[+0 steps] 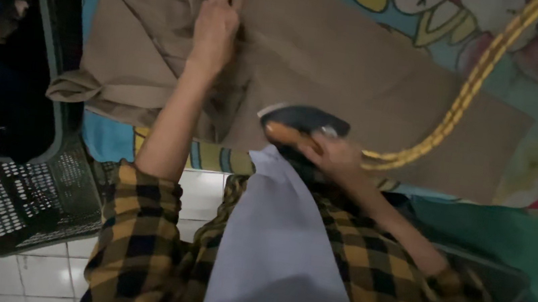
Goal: The person irons a pair of beige trousers on a cartoon-patterned ironing board. They repeatedly smooth the fabric, use a steam iron to press the legs and waist, and fold the trousers into a compact stack.
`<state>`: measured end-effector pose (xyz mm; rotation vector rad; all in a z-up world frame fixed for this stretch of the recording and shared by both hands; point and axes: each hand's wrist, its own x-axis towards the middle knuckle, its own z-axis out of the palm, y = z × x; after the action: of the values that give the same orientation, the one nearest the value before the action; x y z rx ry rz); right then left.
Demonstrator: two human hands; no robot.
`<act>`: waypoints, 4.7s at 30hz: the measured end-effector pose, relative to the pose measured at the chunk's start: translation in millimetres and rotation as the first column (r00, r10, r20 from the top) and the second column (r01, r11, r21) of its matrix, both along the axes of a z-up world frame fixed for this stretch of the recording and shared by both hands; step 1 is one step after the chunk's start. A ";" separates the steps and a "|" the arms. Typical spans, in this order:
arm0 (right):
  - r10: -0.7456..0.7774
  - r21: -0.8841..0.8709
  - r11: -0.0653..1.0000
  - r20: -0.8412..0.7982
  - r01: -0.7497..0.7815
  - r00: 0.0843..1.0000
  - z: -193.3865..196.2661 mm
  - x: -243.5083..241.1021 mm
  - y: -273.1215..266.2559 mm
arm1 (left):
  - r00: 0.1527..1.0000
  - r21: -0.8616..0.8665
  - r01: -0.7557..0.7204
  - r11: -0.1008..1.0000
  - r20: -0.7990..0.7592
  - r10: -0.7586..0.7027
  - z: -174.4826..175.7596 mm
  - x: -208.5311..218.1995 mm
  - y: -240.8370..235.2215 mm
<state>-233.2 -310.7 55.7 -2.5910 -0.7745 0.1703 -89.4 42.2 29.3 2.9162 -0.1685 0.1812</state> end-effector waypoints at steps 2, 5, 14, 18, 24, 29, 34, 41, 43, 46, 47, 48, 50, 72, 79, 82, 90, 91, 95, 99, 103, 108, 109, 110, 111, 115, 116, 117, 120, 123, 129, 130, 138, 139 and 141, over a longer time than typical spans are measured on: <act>-0.070 0.015 0.997 -0.053 0.071 0.996 8.8 23.8 34.5 | 1.000 -0.006 0.017 1.000 0.017 -0.016 7.8 6.8 -1.6; -0.139 -0.048 0.990 -0.181 0.133 0.973 27.7 53.1 63.9 | 0.985 -0.007 0.095 0.995 0.147 -0.093 21.4 10.5 -4.9; -0.154 0.066 0.984 -0.166 0.167 0.974 23.1 39.3 0.6 | 0.849 -0.030 -0.492 0.870 -0.235 0.473 46.3 -184.8 -32.3; 0.059 0.022 0.998 -0.178 -0.056 0.982 15.2 33.7 -20.4 | 0.830 -0.066 -0.472 0.879 -0.370 0.417 32.9 -198.6 -22.4; 0.417 -0.058 0.908 0.051 -0.414 0.908 20.2 29.2 47.6 | 0.946 -0.151 -0.265 0.952 0.152 0.287 26.5 -121.8 38.6; 0.281 0.045 0.960 -0.149 -0.277 0.948 21.2 43.2 130.2 | 0.992 -0.024 -0.119 0.993 0.034 0.120 26.0 -60.9 61.7; 0.292 -0.018 0.951 -0.266 -0.308 0.919 31.7 39.9 147.6 | 0.998 -0.134 -0.046 0.990 -0.039 0.042 30.9 -49.4 73.5; 0.376 -0.042 0.913 -0.301 -0.406 0.876 20.4 -8.7 197.3 | 0.990 -0.194 0.055 0.979 -0.116 -0.078 38.4 -14.7 72.6; 0.322 -0.010 0.936 -0.370 -0.351 0.871 16.8 -15.9 234.6 | 0.984 -0.151 0.043 0.988 -0.165 -0.069 40.0 -7.8 67.1; 0.310 0.063 0.950 -0.300 -0.306 0.902 14.3 -21.5 283.5 | 0.985 -0.151 0.043 0.988 -0.159 -0.067 44.3 -4.7 61.4; 0.302 0.066 0.953 -0.308 -0.296 0.902 13.9 -23.2 290.9 | 0.988 -0.162 0.044 0.986 -0.142 -0.067 47.3 -6.9 61.9; 0.294 0.069 0.955 -0.316 -0.287 0.902 13.2 -26.3 295.2 | 0.986 -0.235 0.060 0.970 -0.139 -0.095 52.0 -10.5 66.7; 0.254 0.022 0.965 -0.353 -0.263 0.901 9.1 -33.1 287.9 | 0.979 -0.377 0.095 0.921 -0.130 -0.154 65.3 -21.9 85.0; -0.120 -0.010 0.993 -0.240 0.121 0.963 9.1 -2.9 75.5 | 0.935 -0.475 -0.031 0.879 0.298 0.193 94.1 -77.6 54.7; -0.306 -0.040 0.950 -0.308 0.309 0.901 -1.9 -8.3 7.7 | 0.984 -0.495 0.127 0.859 0.169 -0.047 121.9 -39.1 -30.3; -0.401 0.294 0.832 -0.266 0.470 0.876 -28.8 -25.8 -105.9 | 0.987 -0.512 0.136 0.848 0.142 -0.072 123.3 -42.1 -27.5; -0.894 -0.063 0.445 0.034 0.893 0.447 -42.8 -21.1 -348.9 | 0.981 -0.145 0.181 0.973 -0.037 -0.189 32.4 -88.4 -54.8; -0.871 -0.048 0.492 -0.014 0.869 0.492 -35.4 -24.9 -354.0 | 0.980 -0.040 0.169 0.985 -0.095 -0.172 21.7 -95.9 -50.7; -0.664 -0.229 0.736 -0.058 0.638 0.745 -8.7 -32.3 -313.4 | 0.997 0.005 0.072 0.997 -0.022 -0.072 -4.2 -93.8 -41.3; -0.378 -0.222 0.924 -0.396 0.312 0.837 -3.3 -32.1 -201.6 | 0.949 0.303 0.118 0.946 0.245 -0.197 -18.2 -53.1 -39.9; 0.049 -0.106 0.993 0.029 -0.045 0.998 2.2 0.2 -80.2 | 0.989 0.298 0.132 0.945 0.029 -0.147 -23.9 -16.0 -24.7; -0.025 -0.014 1.000 -0.024 0.024 0.999 12.1 60.0 9.6 | 0.982 0.138 0.170 0.976 0.058 -0.180 -24.2 -2.2 0.9; -0.053 -0.012 0.999 -0.068 0.053 0.996 14.8 62.1 17.6 | 0.979 0.094 0.188 0.978 0.059 -0.194 -21.7 0.4 4.3; -0.003 -0.069 0.998 -0.077 -0.003 0.997 16.8 61.1 21.4 | 0.976 0.049 0.205 0.977 0.061 -0.208 -18.0 1.0 7.2; 0.046 -0.125 0.991 -0.079 -0.056 0.996 18.0 61.6 21.2 | 0.981 0.020 0.186 0.982 0.054 -0.187 -13.4 6.4 7.0; 0.056 -0.119 0.987 -0.351 -0.104 0.935 7.5 55.9 -17.6 | 0.985 -0.107 0.158 0.982 0.082 -0.150 11.2 14.0 -3.3; 0.026 -0.226 0.969 -0.306 -0.099 0.952 1.2 58.0 -37.4 | 0.983 -0.141 0.166 0.976 0.102 -0.152 17.1 13.8 -8.2; -0.001 -0.330 0.940 -0.259 -0.088 0.966 -4.5 60.3 -61.7 | 0.986 -0.164 0.156 0.974 0.085 -0.143 23.2 12.6 -14.6; -0.210 -0.155 0.966 -0.014 0.206 0.978 -20.4 84.2 -134.9 | 0.988 -0.224 0.152 0.963 0.050 -0.145 36.6 10.4 -38.1; -0.426 -0.011 0.905 -0.047 0.426 0.903 -23.1 135.3 -195.6 | 0.983 -0.270 0.179 0.946 0.013 -0.183 37.4 11.2 -64.1; -0.790 -0.172 0.613 -0.123 0.771 0.601 -6.7 176.2 -227.3 | 0.957 -0.190 0.289 0.938 0.028 -0.289 -14.5 34.6 -113.8; -0.808 -0.196 0.589 -0.156 0.784 0.569 -2.9 172.1 -222.1 | 0.957 -0.178 0.289 0.940 0.036 -0.288 -28.6 43.7 -117.9; -0.598 0.083 0.794 -0.074 0.602 0.798 -3.4 143.0 -142.1 | 0.981 0.242 0.186 0.952 -0.101 -0.166 -130.2 175.2 -95.2; -0.607 0.066 0.780 -0.169 0.623 0.777 -2.3 141.9 -137.5 | 0.973 0.211 0.187 0.959 -0.177 -0.151 -135.7 176.6 -92.2; -0.476 0.043 0.875 -0.107 0.483 0.873 2.0 157.7 -129.8 | 0.944 0.159 0.177 0.971 -0.308 -0.121 -130.3 189.1 -86.1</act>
<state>-75.5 -440.5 57.7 -2.5964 -0.0823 0.1085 99.6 -43.9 -101.0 3.0488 -0.3735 -0.3133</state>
